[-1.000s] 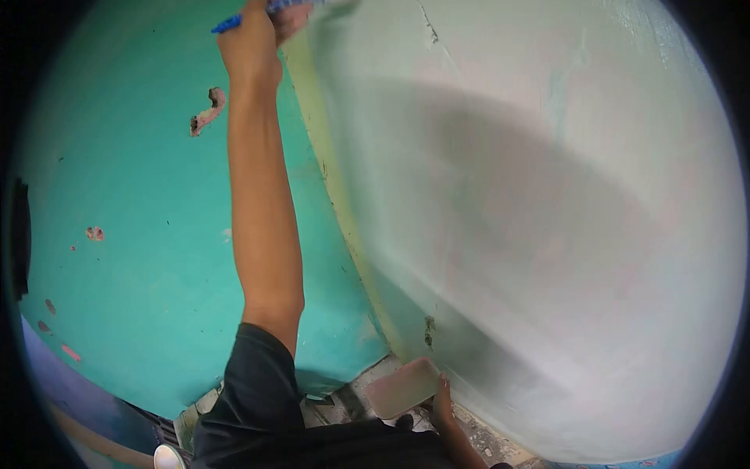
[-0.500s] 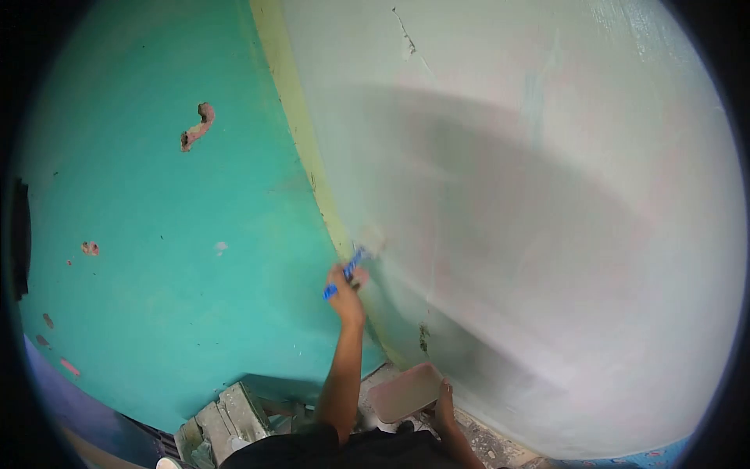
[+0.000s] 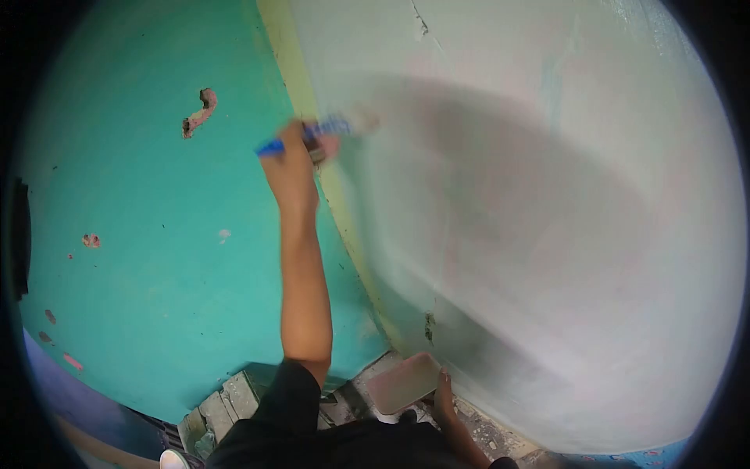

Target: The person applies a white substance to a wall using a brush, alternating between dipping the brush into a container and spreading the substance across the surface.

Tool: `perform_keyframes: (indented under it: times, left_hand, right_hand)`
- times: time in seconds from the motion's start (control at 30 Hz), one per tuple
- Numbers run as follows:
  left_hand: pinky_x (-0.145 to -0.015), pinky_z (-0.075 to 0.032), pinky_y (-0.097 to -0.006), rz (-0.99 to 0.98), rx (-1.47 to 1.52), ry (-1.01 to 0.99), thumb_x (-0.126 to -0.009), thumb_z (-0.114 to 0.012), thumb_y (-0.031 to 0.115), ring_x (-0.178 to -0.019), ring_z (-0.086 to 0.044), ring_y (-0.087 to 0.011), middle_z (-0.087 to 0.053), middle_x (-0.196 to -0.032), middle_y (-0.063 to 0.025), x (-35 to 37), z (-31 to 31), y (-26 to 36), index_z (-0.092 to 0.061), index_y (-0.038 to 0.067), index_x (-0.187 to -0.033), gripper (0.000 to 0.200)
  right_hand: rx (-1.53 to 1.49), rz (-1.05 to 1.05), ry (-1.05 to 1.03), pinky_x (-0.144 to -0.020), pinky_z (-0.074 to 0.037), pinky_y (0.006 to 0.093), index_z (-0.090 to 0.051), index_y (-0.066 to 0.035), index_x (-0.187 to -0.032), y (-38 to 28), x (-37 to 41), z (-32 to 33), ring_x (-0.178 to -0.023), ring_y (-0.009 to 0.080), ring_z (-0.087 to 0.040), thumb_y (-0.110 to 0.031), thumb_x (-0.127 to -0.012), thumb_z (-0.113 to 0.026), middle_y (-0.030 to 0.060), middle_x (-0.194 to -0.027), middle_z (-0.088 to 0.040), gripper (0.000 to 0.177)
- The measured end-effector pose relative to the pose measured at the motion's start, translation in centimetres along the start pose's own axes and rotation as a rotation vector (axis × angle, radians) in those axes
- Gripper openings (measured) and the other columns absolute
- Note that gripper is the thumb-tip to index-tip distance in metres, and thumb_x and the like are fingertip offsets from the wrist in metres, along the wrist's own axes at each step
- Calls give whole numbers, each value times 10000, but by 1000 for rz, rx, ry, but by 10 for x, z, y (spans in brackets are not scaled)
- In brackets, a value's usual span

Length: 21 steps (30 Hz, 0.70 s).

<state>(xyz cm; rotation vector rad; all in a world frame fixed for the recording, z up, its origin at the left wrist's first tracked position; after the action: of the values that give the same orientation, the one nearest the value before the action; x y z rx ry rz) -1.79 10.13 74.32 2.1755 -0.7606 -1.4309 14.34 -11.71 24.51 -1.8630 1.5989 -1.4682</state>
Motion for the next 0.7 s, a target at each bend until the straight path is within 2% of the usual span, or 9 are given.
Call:
perform_keyframes:
  times: [0.03,0.1,0.2,0.27,0.37,0.47,0.57,0.7]
  left_hand:
    - [-505,-473,-281,-33,30,6,-951,-476,171,-559,-608,-164,-625,-641,-105,-17,-10,20,-625,-55,-819,302]
    - [-681,-545,-334,-42,136,-49,-977,-473,233,-759,-679,-216,-668,-824,-140,-40,-25,43,-597,-51,-1021,314]
    - [-699,-534,-326,-81,313,-65,-994,-464,249,-801,-685,-224,-679,-892,-140,-53,-31,36,-569,-30,-1098,316]
    - [-699,-527,-327,7,306,-21,-1004,-459,276,-800,-672,-212,-672,-898,-125,-34,-21,0,-562,-9,-1087,313]
    - [-705,-521,-340,121,278,61,-1016,-454,320,-790,-634,-184,-648,-876,-94,31,17,-83,-554,33,-1023,304]
    - [-736,-509,-338,347,182,170,-1016,-457,362,-808,-606,-163,-619,-879,-62,130,72,-165,-550,71,-996,306]
    - [-669,-502,-316,560,85,272,-1028,-446,340,-770,-611,-163,-612,-818,-63,231,144,-252,-546,65,-992,295]
    - [-551,-501,-286,787,-37,238,-1005,-488,282,-627,-629,-181,-629,-761,-91,292,187,-274,-562,25,-960,271]
  right_hand:
    - [7,-1,6,-825,-563,492,-316,-103,-1355,-1,0,-3,-1052,360,-636,-603,-992,-324,173,-1275,-524,618]
    - [22,6,28,-833,-561,497,-318,-97,-1353,2,0,-3,-1052,359,-636,-606,-991,-321,174,-1277,-525,625]
    - [24,27,33,-845,-555,505,-317,-98,-1357,13,-13,2,-1051,354,-636,-606,-993,-312,174,-1283,-523,625]
    - [-7,37,-14,-843,-555,502,-316,-101,-1361,18,-19,6,-1050,348,-637,-599,-996,-308,173,-1290,-518,617]
    - [6,24,4,-858,-543,515,-309,-104,-1372,5,-7,2,-1103,346,-606,-604,-993,-318,163,-1299,-504,628]
    - [-22,29,13,-881,-521,534,-295,-132,-1385,17,-17,20,-1161,356,-563,-616,-985,-329,158,-1317,-485,629]
    - [-4,-1,122,-933,-454,588,-375,-126,-1408,-6,5,8,-1199,353,-494,-694,-943,-342,154,-1340,-486,735]
    - [-16,5,79,-972,-414,615,-348,-131,-1431,-9,5,10,-1230,377,-464,-700,-939,-344,164,-1376,-454,752]
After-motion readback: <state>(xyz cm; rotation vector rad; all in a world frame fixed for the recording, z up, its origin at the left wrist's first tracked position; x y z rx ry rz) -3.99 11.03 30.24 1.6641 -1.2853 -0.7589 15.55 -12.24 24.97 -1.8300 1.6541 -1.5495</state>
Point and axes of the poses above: each hand's wrist, its own x-axis away from the middle knuckle, its own z-axis out of the back of the hand, y = z × x, the point moved 4 cm from there along -x, towards the middle knuckle
